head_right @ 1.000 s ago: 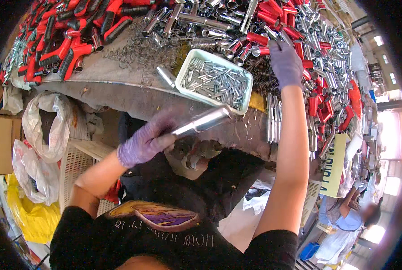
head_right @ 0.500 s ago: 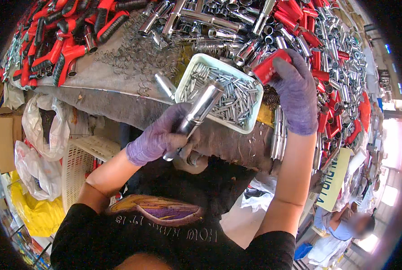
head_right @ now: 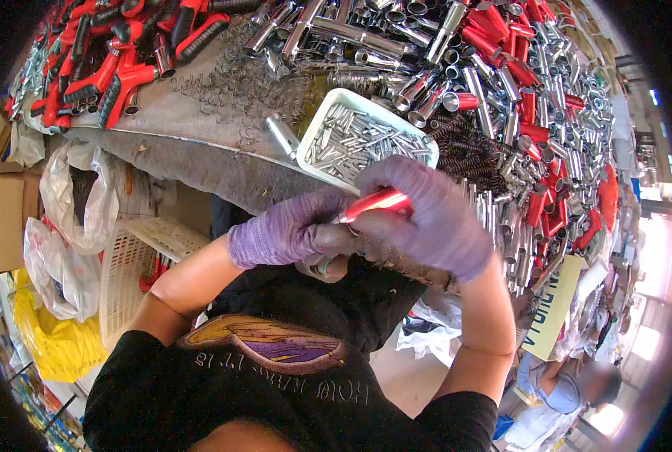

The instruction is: Assembling hand tools by inserting metal shafts and springs into handles at a factory workbench.

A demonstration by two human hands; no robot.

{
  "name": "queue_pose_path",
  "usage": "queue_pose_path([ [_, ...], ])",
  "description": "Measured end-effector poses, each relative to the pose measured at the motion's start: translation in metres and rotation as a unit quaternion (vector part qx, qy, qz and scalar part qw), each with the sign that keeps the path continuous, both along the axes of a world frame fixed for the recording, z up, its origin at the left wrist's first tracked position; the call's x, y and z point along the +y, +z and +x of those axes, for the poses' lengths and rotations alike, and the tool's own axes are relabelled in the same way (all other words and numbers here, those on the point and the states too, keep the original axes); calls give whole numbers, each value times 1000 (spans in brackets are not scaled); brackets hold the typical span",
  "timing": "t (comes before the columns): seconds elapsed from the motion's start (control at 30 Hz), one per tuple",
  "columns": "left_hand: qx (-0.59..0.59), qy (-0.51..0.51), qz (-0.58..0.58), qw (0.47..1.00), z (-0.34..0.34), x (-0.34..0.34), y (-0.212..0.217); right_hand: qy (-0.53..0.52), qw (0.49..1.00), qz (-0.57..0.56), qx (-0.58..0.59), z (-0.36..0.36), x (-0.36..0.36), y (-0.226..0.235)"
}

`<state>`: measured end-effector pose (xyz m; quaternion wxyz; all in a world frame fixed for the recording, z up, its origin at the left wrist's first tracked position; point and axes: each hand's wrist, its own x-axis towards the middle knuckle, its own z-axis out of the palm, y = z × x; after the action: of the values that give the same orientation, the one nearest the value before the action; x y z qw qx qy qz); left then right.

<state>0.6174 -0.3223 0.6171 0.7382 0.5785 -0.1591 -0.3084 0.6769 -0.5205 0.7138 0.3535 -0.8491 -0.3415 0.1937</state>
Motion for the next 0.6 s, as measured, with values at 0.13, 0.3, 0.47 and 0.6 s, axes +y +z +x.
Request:
queue_pose_path([
  [0.13,-121,101,-40,987,-5,-6,-4,20,987,74,-141,-2,-7,0],
  [0.3,-251,207,103,940,7,11,-10,-217,923,-177,-263,63,-45,-20],
  [0.47,-352,276,146,882,19,24,-32,-186,899,-290,-271,91,-46,-55],
  [0.6,-323,261,132,900,19,28,-33,-198,879,-308,-307,85,-48,-48],
])
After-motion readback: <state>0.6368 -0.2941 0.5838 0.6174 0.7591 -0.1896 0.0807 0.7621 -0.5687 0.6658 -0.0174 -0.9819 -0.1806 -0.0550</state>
